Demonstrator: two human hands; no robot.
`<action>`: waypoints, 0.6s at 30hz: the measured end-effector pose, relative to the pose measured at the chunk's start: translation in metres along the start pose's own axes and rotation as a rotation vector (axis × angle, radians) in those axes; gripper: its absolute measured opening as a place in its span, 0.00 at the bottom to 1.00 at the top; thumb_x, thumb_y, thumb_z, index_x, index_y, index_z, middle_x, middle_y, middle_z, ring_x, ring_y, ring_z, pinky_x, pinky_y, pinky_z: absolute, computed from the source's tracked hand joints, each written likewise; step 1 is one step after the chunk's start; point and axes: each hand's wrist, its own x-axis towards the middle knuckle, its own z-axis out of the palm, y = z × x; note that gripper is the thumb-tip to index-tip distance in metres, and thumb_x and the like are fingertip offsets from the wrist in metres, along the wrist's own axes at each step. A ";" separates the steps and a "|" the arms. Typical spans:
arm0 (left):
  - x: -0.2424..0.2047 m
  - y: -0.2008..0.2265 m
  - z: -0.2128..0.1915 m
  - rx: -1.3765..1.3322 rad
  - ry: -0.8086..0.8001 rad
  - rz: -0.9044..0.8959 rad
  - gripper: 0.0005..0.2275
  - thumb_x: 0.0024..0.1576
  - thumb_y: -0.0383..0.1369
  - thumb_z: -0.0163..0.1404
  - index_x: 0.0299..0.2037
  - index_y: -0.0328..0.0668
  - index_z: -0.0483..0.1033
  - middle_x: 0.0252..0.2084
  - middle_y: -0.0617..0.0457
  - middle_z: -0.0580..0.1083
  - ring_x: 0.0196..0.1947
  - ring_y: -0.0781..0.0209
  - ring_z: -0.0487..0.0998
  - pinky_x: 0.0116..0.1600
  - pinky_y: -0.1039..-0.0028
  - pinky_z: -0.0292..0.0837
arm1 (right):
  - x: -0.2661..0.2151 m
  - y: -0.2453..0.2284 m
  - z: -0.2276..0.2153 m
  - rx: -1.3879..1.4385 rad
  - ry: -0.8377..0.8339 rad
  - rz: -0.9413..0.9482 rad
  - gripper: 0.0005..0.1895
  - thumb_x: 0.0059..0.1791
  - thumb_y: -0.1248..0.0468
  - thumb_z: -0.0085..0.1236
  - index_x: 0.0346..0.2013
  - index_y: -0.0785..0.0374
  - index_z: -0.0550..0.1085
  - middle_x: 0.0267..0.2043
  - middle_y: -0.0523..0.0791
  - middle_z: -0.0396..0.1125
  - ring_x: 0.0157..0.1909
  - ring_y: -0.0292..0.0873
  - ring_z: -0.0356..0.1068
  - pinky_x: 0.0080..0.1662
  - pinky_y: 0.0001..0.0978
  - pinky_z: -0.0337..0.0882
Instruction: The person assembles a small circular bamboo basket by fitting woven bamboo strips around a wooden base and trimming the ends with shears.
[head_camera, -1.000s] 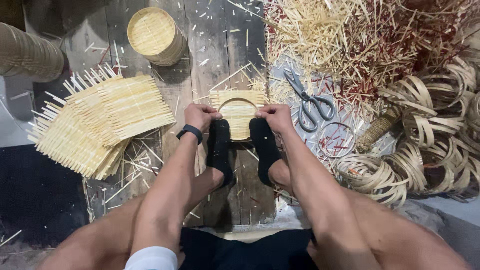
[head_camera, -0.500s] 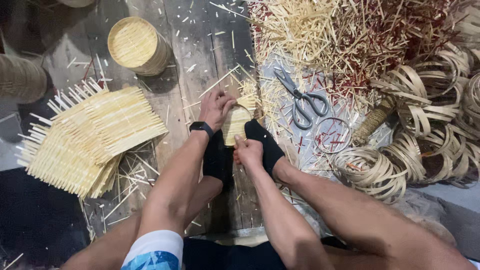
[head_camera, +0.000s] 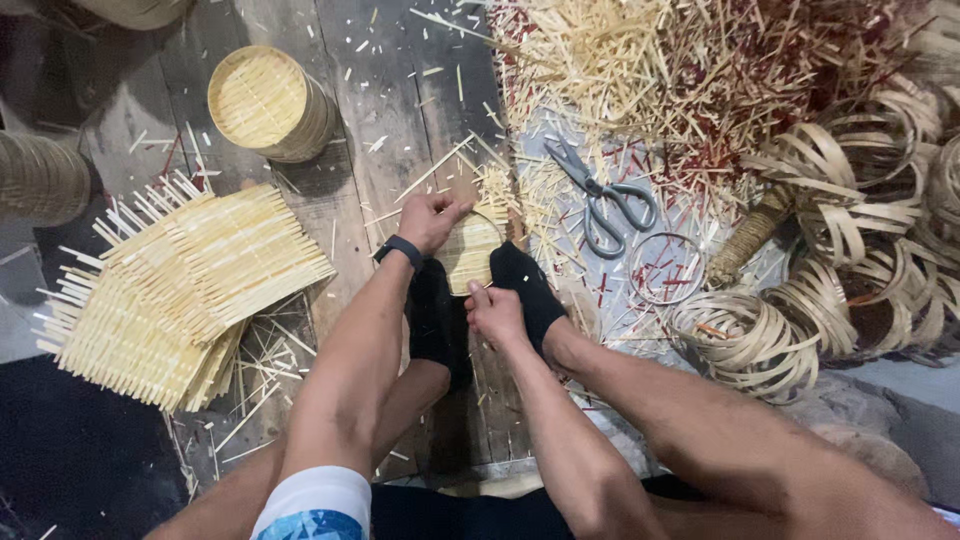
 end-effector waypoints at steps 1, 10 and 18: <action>0.001 -0.003 0.001 -0.019 -0.014 -0.029 0.16 0.54 0.44 0.62 0.31 0.35 0.83 0.20 0.51 0.75 0.22 0.68 0.70 0.31 0.70 0.68 | 0.004 -0.009 -0.012 -0.110 0.054 -0.126 0.17 0.54 0.55 0.57 0.29 0.64 0.81 0.21 0.41 0.70 0.23 0.36 0.69 0.30 0.32 0.68; 0.007 -0.026 0.013 -0.293 0.020 -0.097 0.14 0.52 0.36 0.65 0.23 0.33 0.80 0.20 0.62 0.71 0.22 0.75 0.65 0.28 0.77 0.61 | 0.083 -0.052 -0.041 -0.022 0.217 -0.116 0.15 0.44 0.55 0.71 0.25 0.64 0.81 0.20 0.40 0.71 0.23 0.31 0.64 0.30 0.29 0.66; 0.007 -0.030 0.013 -0.214 0.031 -0.137 0.16 0.57 0.36 0.64 0.23 0.30 0.78 0.20 0.58 0.68 0.24 0.72 0.63 0.29 0.74 0.59 | 0.096 -0.048 -0.055 -0.083 0.045 -0.091 0.19 0.45 0.53 0.70 0.22 0.67 0.80 0.19 0.42 0.68 0.25 0.32 0.61 0.30 0.31 0.65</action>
